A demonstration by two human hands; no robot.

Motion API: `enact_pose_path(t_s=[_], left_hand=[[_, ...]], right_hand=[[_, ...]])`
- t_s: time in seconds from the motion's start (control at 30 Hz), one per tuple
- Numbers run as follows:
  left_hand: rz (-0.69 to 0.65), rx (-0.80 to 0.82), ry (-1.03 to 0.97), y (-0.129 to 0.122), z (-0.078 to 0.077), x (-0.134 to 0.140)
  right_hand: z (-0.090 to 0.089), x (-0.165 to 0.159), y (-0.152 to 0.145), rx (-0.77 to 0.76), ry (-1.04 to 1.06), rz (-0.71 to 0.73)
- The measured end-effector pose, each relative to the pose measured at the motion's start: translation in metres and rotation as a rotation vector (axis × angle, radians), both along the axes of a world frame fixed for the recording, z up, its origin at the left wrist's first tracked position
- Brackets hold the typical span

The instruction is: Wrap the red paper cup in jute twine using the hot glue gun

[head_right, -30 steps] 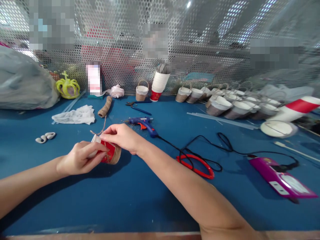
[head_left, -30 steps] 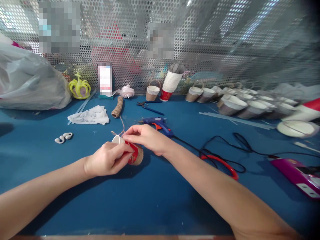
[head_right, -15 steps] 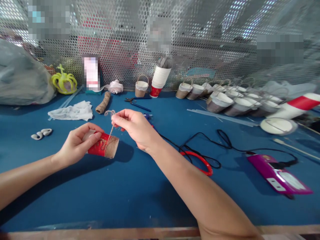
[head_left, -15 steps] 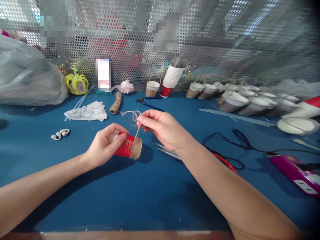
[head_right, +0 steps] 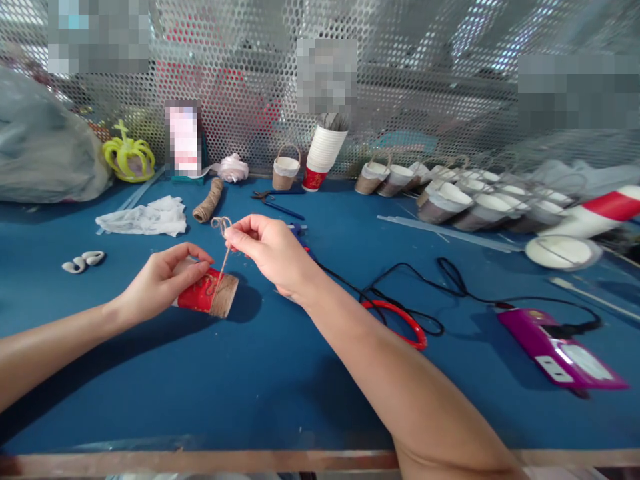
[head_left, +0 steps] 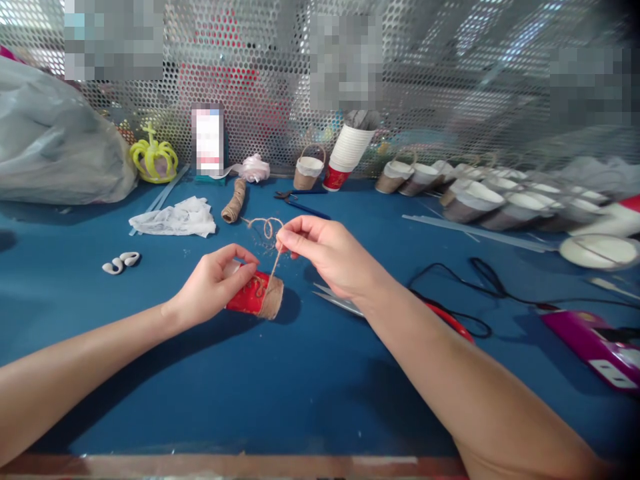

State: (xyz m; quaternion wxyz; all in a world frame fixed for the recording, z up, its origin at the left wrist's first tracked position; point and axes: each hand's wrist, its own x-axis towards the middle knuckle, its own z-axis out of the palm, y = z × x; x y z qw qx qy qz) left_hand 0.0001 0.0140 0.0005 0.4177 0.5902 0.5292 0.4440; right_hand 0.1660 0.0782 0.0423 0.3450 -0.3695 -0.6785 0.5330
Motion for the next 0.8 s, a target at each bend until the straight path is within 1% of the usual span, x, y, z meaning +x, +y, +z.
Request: enact_pose_path(t_s=[0.27,0.5,0.67,0.8], left_hand=[[-0.026,0.036,-0.032,-0.0019,-0.0009,-0.0007],[-0.029,0.083,-0.053,-0.0042,-0.0019,-0.0017],[-0.030,0.144,-0.043,-0.0073,-0.0016,-0.0018],[-0.029,0.233,-0.002,-0.0089,-0.0012,-0.0025]], right_hand=[[-0.0041,-0.0014,0.0027,-0.012,-0.043,-0.029],[-0.0068,-0.0006,0.0038,0.013,-0.078,-0.028],[-0.0083,-0.0018,0.0032,-0.008,-0.098,-0.023],[-0.0090,-0.0027,0.0024,-0.020,-0.111,-0.012]])
